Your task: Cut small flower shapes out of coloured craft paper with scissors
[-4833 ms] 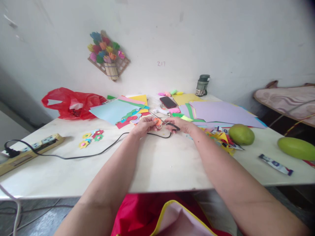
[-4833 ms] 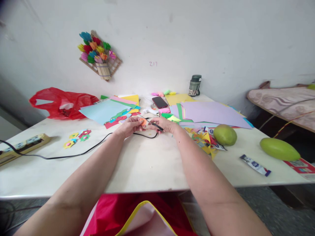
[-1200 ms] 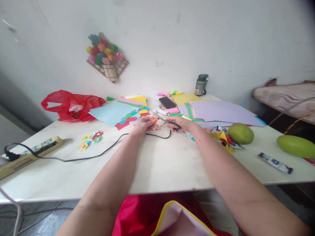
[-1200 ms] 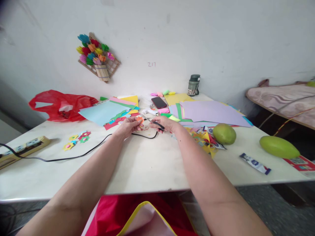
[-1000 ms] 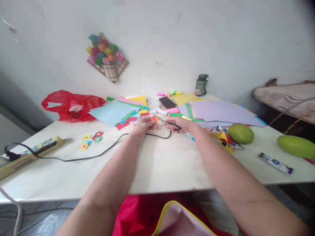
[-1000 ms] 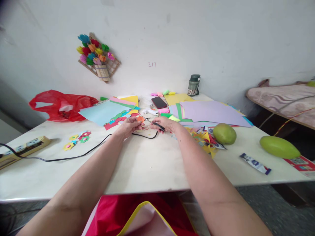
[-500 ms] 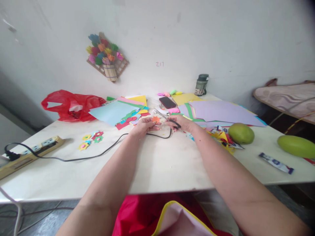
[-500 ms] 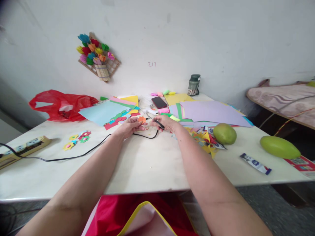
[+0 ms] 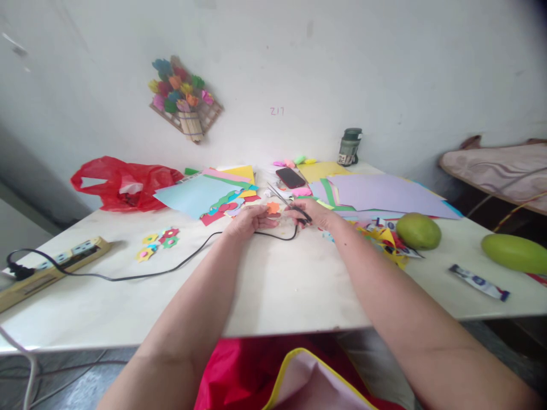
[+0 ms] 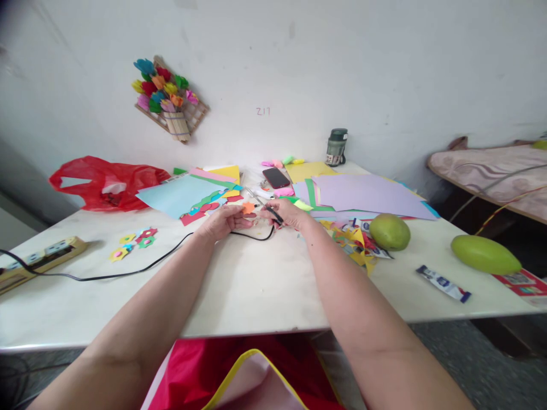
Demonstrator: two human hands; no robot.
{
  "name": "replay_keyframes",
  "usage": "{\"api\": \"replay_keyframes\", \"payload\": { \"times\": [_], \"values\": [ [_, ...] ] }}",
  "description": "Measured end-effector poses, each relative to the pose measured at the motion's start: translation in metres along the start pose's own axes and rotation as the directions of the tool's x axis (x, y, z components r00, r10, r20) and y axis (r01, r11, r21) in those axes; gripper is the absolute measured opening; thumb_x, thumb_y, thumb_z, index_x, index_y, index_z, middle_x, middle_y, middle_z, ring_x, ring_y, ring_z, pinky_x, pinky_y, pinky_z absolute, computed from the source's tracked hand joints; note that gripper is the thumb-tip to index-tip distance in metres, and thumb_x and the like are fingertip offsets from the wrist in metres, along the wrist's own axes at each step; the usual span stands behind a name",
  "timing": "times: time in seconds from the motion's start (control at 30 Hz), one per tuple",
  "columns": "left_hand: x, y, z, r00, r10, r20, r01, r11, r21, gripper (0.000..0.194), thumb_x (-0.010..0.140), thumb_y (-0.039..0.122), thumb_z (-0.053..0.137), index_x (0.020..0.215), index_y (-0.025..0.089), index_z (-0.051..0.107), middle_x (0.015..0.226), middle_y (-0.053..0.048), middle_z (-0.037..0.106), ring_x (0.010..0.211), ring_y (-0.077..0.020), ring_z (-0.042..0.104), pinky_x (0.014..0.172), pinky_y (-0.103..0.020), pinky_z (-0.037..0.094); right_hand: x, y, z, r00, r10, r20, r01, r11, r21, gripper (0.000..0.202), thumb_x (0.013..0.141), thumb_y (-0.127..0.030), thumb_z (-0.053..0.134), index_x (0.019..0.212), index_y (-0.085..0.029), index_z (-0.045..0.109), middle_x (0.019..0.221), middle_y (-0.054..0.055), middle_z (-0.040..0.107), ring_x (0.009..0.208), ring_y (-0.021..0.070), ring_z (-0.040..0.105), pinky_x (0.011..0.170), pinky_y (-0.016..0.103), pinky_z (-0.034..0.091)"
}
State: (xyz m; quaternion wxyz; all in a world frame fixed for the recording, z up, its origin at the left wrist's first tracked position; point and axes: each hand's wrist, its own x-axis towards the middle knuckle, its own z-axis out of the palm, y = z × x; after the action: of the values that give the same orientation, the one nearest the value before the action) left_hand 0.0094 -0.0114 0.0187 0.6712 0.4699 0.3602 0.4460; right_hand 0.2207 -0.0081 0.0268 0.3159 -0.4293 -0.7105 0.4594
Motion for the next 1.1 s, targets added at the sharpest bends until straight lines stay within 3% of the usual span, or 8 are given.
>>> {"api": "replay_keyframes", "payload": {
  "times": [0.27, 0.6, 0.8, 0.97, 1.1],
  "values": [
    [0.000, -0.004, -0.004, 0.994, 0.107, 0.000, -0.107, 0.993, 0.042, 0.021, 0.065, 0.020, 0.075, 0.078, 0.009, 0.062, 0.070, -0.007, 0.070, 0.058, -0.0199, 0.069, 0.065, -0.030, 0.056, -0.001, -0.001, 0.000, 0.999, -0.007, 0.045, 0.007, 1.000, -0.014, 0.029, 0.073, -0.040, 0.071, 0.077, -0.014, 0.057, 0.057, -0.002, 0.057, 0.039, 0.0044, 0.047, 0.034, 0.016, 0.025],
    [0.002, -0.005, -0.007, 0.991, 0.131, 0.024, -0.133, 0.972, 0.195, 0.034, 0.064, 0.034, 0.079, 0.083, 0.010, 0.063, 0.062, -0.007, 0.070, 0.045, -0.0136, 0.063, 0.044, -0.020, 0.046, -0.004, -0.008, 0.003, 0.997, -0.010, -0.075, 0.020, 0.991, 0.131, 0.032, 0.071, -0.039, 0.072, 0.087, -0.014, 0.057, 0.063, 0.001, 0.063, 0.042, 0.0063, 0.052, 0.031, 0.015, 0.024],
    [0.006, -0.009, -0.009, 0.978, 0.209, 0.012, -0.208, 0.964, 0.164, 0.038, 0.060, 0.032, 0.081, 0.089, 0.011, 0.068, 0.089, -0.011, 0.074, 0.061, -0.0170, 0.069, 0.069, -0.030, 0.055, -0.004, -0.011, 0.005, 0.995, -0.036, -0.094, 0.055, 0.976, 0.210, 0.032, 0.070, -0.038, 0.072, 0.087, -0.014, 0.057, 0.061, 0.000, 0.064, 0.042, 0.0070, 0.053, 0.032, 0.016, 0.023],
    [0.006, -0.010, -0.008, 0.963, 0.269, 0.007, -0.267, 0.953, 0.145, 0.043, 0.062, 0.032, 0.078, 0.098, 0.011, 0.071, 0.084, -0.011, 0.074, 0.085, -0.0256, 0.071, 0.087, -0.038, 0.052, 0.000, -0.006, 0.004, 0.990, -0.061, -0.130, 0.091, 0.967, 0.238, 0.030, 0.071, -0.037, 0.071, 0.085, -0.013, 0.059, 0.062, 0.002, 0.065, 0.043, 0.0075, 0.054, 0.032, 0.017, 0.024],
    [0.007, -0.009, -0.006, 0.951, 0.308, -0.031, -0.299, 0.939, 0.168, 0.040, 0.061, 0.035, 0.080, 0.092, 0.011, 0.072, 0.084, -0.010, 0.074, 0.082, -0.0232, 0.071, 0.087, -0.038, 0.052, 0.004, -0.001, 0.005, 0.986, -0.020, -0.165, 0.067, 0.955, 0.288, 0.025, 0.073, -0.028, 0.069, 0.090, -0.014, 0.059, 0.064, 0.003, 0.068, 0.044, 0.0084, 0.056, 0.033, 0.016, 0.024]
  ]
}}
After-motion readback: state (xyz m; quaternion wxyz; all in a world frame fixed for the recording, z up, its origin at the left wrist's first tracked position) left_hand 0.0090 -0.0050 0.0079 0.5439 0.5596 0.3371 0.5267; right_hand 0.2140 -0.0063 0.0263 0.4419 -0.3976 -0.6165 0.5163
